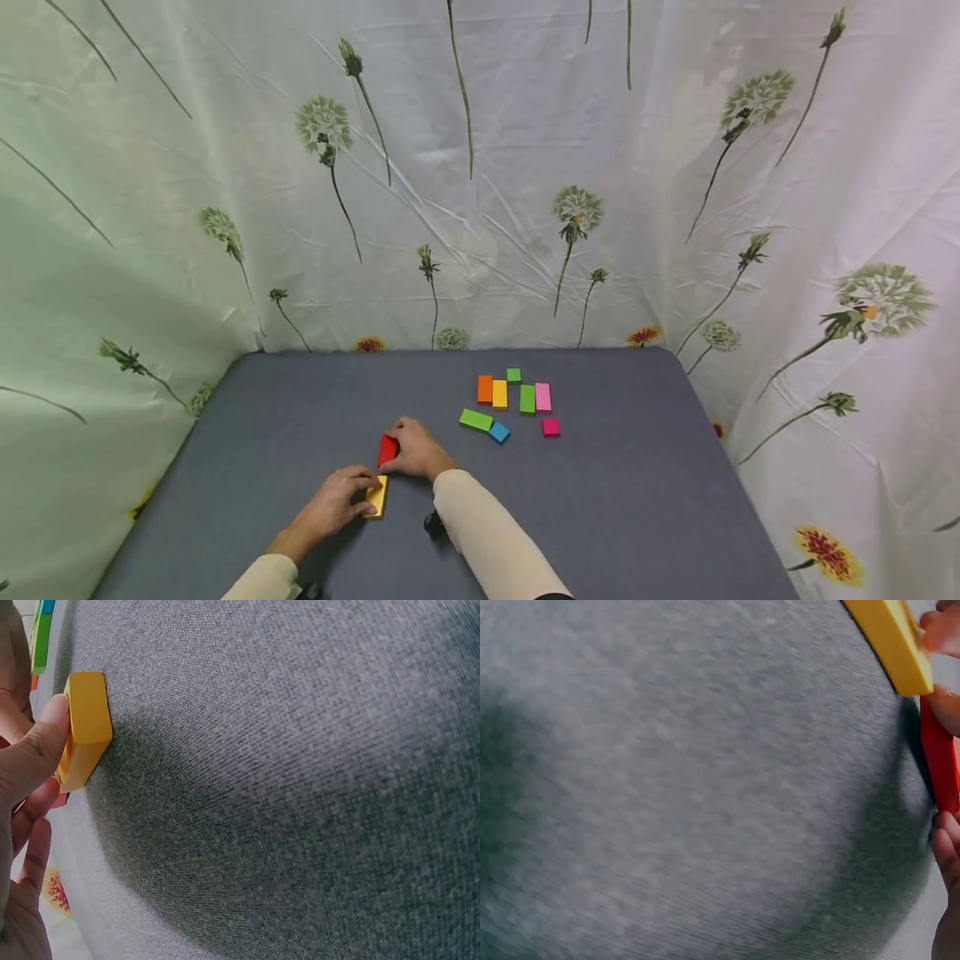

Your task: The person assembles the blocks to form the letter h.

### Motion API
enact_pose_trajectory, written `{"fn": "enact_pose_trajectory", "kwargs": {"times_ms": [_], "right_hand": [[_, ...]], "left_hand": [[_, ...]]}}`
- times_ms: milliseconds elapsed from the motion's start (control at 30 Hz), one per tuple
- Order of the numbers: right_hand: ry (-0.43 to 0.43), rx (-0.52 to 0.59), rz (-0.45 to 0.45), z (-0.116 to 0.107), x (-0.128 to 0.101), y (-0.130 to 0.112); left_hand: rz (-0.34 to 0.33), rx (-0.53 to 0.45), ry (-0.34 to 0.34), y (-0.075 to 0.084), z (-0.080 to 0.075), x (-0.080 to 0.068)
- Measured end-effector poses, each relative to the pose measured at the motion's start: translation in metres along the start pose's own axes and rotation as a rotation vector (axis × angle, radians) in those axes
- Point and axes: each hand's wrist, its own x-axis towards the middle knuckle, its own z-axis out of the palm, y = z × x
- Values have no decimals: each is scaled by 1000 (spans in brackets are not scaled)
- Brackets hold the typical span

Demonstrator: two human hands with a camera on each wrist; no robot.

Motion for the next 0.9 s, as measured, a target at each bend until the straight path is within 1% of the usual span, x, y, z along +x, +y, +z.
{"fn": "enact_pose_trajectory", "kwargs": {"times_ms": [167, 300, 467, 633, 900], "right_hand": [[-2, 47, -4, 3, -4, 2], [-4, 76, -9, 5, -6, 4], [3, 85, -18, 6, -7, 3], [-3, 86, -29, 9, -9, 2], [18, 88, -44, 13, -8, 1]], "left_hand": [[0, -14, 13, 0, 2, -1], [-14, -16, -5, 0, 1, -1], [-39, -24, -26, 1, 0, 0], [-30, -24, -23, 2, 1, 0], [-2, 3, 9, 1, 0, 0]]}}
